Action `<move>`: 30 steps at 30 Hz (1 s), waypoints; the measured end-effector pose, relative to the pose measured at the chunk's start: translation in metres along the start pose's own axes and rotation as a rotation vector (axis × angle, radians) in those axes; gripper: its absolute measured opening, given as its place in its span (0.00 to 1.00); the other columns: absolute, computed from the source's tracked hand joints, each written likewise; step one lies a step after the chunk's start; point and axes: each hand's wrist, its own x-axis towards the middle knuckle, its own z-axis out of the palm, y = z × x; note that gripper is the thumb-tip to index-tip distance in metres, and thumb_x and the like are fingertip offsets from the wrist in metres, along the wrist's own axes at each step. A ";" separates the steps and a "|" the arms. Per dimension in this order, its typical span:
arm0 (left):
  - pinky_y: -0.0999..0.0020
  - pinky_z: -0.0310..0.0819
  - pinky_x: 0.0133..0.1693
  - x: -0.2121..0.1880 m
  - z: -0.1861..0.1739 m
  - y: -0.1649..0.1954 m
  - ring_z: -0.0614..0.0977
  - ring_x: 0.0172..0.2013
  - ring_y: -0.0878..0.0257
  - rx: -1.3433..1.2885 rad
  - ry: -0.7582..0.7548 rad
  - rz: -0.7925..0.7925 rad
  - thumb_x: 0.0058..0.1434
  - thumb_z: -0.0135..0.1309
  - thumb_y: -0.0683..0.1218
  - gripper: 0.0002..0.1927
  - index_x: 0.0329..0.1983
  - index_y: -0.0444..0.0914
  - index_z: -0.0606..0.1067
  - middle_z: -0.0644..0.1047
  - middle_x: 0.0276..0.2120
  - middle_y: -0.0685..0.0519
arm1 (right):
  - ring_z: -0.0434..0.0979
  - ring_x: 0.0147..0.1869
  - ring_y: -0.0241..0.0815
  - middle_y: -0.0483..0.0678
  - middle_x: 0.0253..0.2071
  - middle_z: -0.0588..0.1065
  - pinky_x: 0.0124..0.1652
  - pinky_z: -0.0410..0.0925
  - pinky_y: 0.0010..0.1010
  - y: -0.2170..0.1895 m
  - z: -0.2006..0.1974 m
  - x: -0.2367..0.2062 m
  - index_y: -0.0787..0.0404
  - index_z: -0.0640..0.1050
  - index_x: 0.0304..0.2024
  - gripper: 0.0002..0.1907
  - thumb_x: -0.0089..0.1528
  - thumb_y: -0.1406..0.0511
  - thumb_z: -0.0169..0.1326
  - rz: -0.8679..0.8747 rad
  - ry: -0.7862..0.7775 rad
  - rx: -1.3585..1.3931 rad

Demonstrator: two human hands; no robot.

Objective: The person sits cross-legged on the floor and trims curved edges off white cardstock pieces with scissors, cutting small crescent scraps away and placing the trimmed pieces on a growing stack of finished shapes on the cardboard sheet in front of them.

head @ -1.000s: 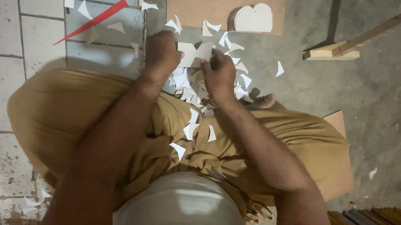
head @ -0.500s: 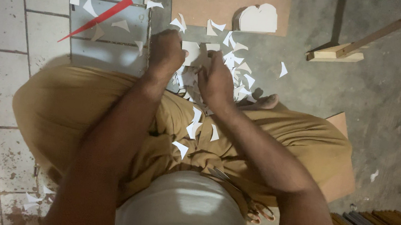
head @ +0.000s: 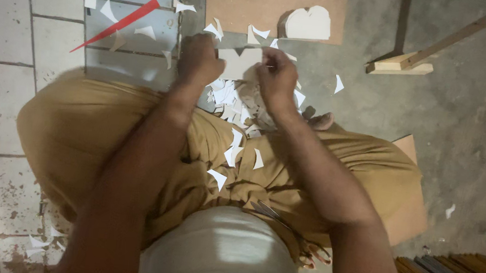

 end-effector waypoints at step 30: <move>0.68 0.77 0.55 -0.037 0.005 0.034 0.82 0.51 0.63 -0.757 0.095 0.272 0.59 0.52 0.30 0.20 0.53 0.39 0.75 0.80 0.49 0.54 | 0.85 0.39 0.38 0.49 0.41 0.79 0.35 0.78 0.30 -0.070 -0.050 -0.020 0.62 0.64 0.59 0.21 0.66 0.74 0.53 0.086 -0.460 0.048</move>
